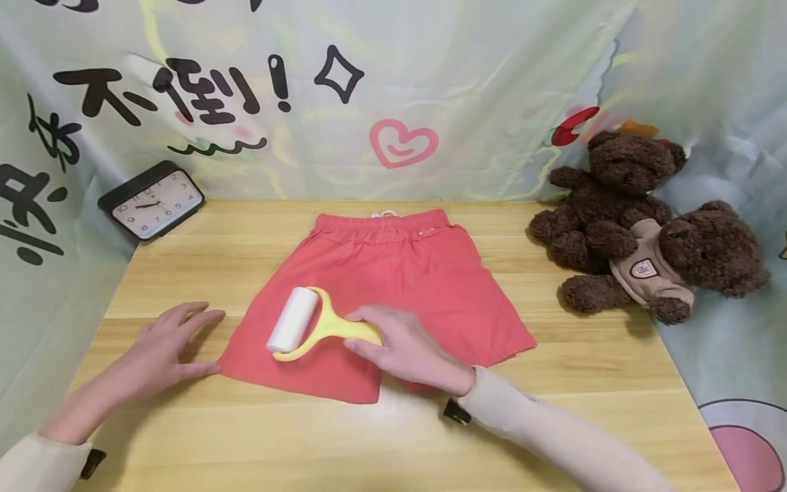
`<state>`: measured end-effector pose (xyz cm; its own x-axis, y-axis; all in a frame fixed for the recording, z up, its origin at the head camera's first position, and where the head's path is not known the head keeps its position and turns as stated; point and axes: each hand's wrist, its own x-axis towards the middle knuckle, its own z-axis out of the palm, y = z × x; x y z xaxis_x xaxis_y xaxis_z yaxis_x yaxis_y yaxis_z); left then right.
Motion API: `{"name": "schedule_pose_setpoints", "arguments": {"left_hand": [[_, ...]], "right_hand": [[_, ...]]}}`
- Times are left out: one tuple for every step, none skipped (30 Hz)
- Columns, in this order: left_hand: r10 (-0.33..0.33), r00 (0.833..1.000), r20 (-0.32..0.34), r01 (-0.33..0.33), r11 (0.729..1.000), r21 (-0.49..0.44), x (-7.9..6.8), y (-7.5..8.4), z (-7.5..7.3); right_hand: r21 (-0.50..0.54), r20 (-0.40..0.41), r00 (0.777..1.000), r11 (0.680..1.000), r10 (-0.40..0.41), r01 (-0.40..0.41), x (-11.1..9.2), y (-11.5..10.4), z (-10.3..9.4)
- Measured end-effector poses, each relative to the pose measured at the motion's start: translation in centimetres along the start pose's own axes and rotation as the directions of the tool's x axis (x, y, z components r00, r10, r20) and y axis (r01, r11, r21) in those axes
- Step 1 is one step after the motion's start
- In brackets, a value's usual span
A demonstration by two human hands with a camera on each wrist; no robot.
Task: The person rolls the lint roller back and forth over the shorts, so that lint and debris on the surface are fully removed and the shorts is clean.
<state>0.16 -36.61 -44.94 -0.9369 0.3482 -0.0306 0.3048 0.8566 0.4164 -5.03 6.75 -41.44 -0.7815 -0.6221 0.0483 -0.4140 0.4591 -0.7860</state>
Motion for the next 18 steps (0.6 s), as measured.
{"name": "schedule_pose_setpoints", "arguments": {"left_hand": [[-0.019,1.0,0.007,0.019,1.0,0.006,0.0,0.0,-0.1],[-0.037,0.999,0.017,0.037,0.999,0.01,0.1,0.0,-0.1],[-0.051,0.998,0.029,0.05,0.999,0.016,0.1,-0.1,-0.2],[-0.063,0.997,0.04,0.062,0.998,0.019,0.1,-0.1,-0.3],[-0.072,0.996,0.051,0.071,0.997,0.021,0.2,-0.2,-0.3],[-0.076,0.996,0.056,0.074,0.997,0.025,0.2,-0.3,-0.3],[-0.077,0.995,0.059,0.075,0.997,0.028,0.2,-0.4,-0.3],[-0.077,0.995,0.062,0.076,0.997,0.031,0.2,-0.5,-0.3],[-0.075,0.995,0.065,0.073,0.997,0.035,0.2,-0.6,-0.3],[-0.072,0.995,0.065,0.07,0.997,0.037,0.2,-0.6,-0.3],[-0.073,0.995,0.07,0.071,0.997,0.036,0.2,-0.7,-0.3],[-0.077,0.994,0.079,0.074,0.997,0.033,0.2,-0.9,-0.3],[-0.086,0.992,0.091,0.084,0.996,0.03,0.1,-1.0,-0.4],[-0.099,0.989,0.106,0.097,0.995,0.024,0.1,-1.1,-0.4],[-0.11,0.987,0.119,0.108,0.994,0.018,0.0,-1.1,-0.4],[-0.123,0.984,0.131,0.123,0.992,0.01,0.0,-1.2,-0.5],[-0.137,0.98,0.145,0.137,0.991,0.006,0.0,-1.3,-0.5],[-0.146,0.977,0.153,0.147,0.989,0.005,0.1,-1.3,-0.5]], "right_hand": [[0.0,0.007,1.0,1.0,-0.003,0.003,0.3,-0.3,0.6],[-0.001,0.014,1.0,1.0,-0.01,0.01,0.6,-0.6,1.2],[-0.009,0.02,1.0,1.0,-0.02,0.02,0.9,-0.9,1.8],[-0.015,0.029,0.999,0.999,-0.036,0.036,1.1,-1.2,2.4],[-0.027,0.038,0.998,0.998,-0.052,0.053,1.4,-1.4,3.0],[-0.04,0.047,0.997,0.997,-0.066,0.068,1.6,-1.7,3.5],[-0.054,0.055,0.995,0.995,-0.08,0.083,1.7,-1.9,4.0],[-0.068,0.064,0.993,0.993,-0.094,0.098,1.9,-2.2,4.5],[-0.079,0.073,0.992,0.991,-0.104,0.109,2.0,-2.4,4.9],[-0.089,0.081,0.991,0.989,-0.109,0.117,2.1,-2.6,5.2],[-0.099,0.087,0.99,0.988,-0.113,0.121,2.2,-2.8,5.5],[-0.106,0.09,0.989,0.986,-0.117,0.126,2.3,-2.9,5.8],[-0.114,0.092,0.988,0.985,-0.121,0.131,2.4,-3.1,6.1],[-0.12,0.093,0.988,0.983,-0.125,0.136,2.5,-3.2,6.3],[-0.123,0.09,0.988,0.983,-0.127,0.137,2.6,-3.4,6.5],[-0.129,0.088,0.988,0.982,-0.129,0.14,2.7,-3.5,6.8],[-0.133,0.083,0.988,0.981,-0.133,0.143,2.9,-3.6,7.0],[-0.138,0.077,0.988,0.98,-0.135,0.145,2.9,-3.6,7.2]]}}
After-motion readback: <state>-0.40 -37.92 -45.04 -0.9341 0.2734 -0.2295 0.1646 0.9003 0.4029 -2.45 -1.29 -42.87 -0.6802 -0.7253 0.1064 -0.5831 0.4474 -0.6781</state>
